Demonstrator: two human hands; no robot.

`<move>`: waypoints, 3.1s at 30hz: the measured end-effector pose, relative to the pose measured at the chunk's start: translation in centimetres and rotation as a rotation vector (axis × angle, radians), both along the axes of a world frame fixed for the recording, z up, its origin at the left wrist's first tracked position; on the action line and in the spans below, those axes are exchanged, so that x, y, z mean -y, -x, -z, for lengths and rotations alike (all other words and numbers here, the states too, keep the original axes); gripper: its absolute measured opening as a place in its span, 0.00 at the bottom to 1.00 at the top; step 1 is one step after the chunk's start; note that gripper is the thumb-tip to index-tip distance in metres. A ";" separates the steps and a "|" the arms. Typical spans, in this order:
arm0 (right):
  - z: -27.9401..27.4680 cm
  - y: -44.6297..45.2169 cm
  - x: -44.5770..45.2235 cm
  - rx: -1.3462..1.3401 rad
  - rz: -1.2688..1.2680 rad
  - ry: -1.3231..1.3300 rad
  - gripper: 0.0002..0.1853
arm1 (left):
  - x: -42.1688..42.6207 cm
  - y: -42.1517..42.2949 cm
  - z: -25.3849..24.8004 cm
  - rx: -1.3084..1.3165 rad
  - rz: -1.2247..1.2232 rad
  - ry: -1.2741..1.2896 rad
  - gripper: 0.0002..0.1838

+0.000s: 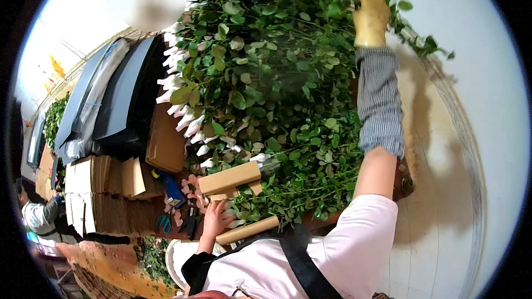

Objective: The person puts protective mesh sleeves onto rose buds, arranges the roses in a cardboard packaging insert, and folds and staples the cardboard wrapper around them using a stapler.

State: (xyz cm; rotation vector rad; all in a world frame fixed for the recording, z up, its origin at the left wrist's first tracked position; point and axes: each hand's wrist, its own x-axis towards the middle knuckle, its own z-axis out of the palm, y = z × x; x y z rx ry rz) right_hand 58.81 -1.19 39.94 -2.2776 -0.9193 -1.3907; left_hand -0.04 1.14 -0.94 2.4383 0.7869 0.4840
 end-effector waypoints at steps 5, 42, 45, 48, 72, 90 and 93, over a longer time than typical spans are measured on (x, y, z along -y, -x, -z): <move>12.0 -1.4 7.3 -0.947 -0.772 -0.770 0.13 | 0.1 -0.2 0.0 -0.003 -0.001 0.000 0.37; 13.2 9.2 0.2 -0.654 -0.967 -0.263 0.25 | -0.2 0.3 1.1 -0.052 0.008 -0.006 0.38; 15.7 11.6 6.9 -0.591 -0.961 0.276 0.29 | -0.2 0.4 1.7 -0.009 -0.006 0.014 0.39; 20.6 15.5 11.4 -0.844 -0.995 0.586 0.27 | 0.0 1.5 5.9 -0.032 -0.051 -0.160 0.36; 39.0 23.5 19.8 -1.034 -0.289 0.692 0.33 | -0.9 -0.2 -0.2 -0.069 0.033 -0.113 0.29; 37.9 36.6 1.9 -1.073 -0.656 1.195 0.24 | -0.9 0.2 1.0 -0.040 0.048 -0.221 0.27; 38.1 35.9 3.9 -1.104 -0.617 1.045 0.27 | -0.9 -0.4 0.0 -0.134 0.045 -0.091 0.29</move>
